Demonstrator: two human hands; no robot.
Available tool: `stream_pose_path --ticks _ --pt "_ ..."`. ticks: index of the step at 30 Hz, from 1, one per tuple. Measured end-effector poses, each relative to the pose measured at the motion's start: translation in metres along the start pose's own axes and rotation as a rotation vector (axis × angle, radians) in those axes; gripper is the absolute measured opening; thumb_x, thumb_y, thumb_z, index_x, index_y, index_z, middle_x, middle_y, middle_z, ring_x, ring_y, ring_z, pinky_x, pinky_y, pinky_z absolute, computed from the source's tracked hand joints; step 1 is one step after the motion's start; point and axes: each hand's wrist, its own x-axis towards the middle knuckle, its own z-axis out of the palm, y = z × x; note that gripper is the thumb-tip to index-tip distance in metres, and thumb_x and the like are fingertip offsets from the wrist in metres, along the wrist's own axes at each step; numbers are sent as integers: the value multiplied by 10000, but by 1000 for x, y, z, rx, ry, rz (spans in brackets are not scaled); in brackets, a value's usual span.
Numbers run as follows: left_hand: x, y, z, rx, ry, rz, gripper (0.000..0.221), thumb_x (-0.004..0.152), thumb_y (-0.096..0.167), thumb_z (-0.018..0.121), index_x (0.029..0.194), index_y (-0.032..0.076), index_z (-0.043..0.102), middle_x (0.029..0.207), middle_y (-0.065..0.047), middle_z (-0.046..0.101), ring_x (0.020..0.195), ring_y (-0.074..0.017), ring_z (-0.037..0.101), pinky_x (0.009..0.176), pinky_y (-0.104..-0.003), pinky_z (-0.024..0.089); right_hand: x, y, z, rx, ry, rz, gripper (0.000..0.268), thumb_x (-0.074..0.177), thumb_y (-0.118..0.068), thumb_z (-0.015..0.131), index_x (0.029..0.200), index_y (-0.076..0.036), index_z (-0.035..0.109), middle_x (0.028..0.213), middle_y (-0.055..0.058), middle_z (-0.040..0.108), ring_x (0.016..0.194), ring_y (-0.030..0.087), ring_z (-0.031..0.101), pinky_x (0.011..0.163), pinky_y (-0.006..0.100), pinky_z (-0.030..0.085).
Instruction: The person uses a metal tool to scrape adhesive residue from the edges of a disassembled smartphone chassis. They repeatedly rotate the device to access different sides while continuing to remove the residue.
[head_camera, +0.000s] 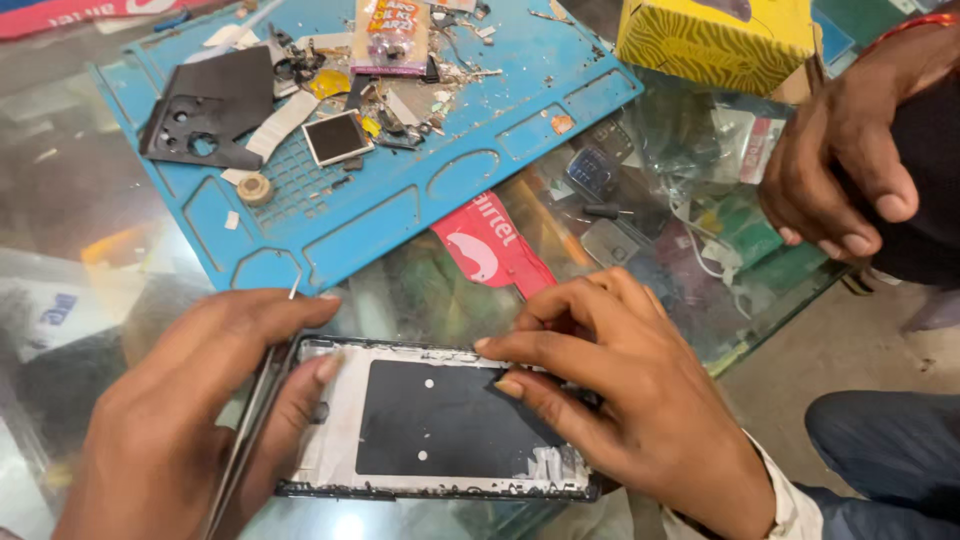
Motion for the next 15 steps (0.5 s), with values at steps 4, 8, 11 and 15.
stream_pose_path --ticks 4,8,11,15 --pt "2 -2 0 67 21 103 321 844 127 763 1143 30 699 1064 -126 726 998 -249 727 850 -351 554 1 0 1 -2 -19 37 269 883 -260 753 1136 -168 765 1030 2 662 986 219 592 867 353 466" --pt "0 0 3 99 42 69 316 832 118 779 1135 48 723 1087 -127 737 1008 -247 733 842 -349 563 -1 3 -10 -1 -156 -61 503 858 -454 751 1271 -170 704 1141 42 634 1069 249 570 935 419 422" --pt "-1 3 1 79 50 72 304 837 93 764 1133 40 720 1110 -122 746 1051 -242 743 876 -350 573 -3 8 -18 46 -265 -160 701 809 -618 735 1360 -190 664 1278 95 565 1177 298 512 1014 476 372" --pt "-5 6 -1 -14 38 61 304 850 102 763 1144 46 710 1137 -113 750 1055 -222 750 889 -338 578 -8 7 -19 78 -314 -205 782 743 -658 757 1366 -195 659 1517 144 492 1388 384 430 1137 545 301"
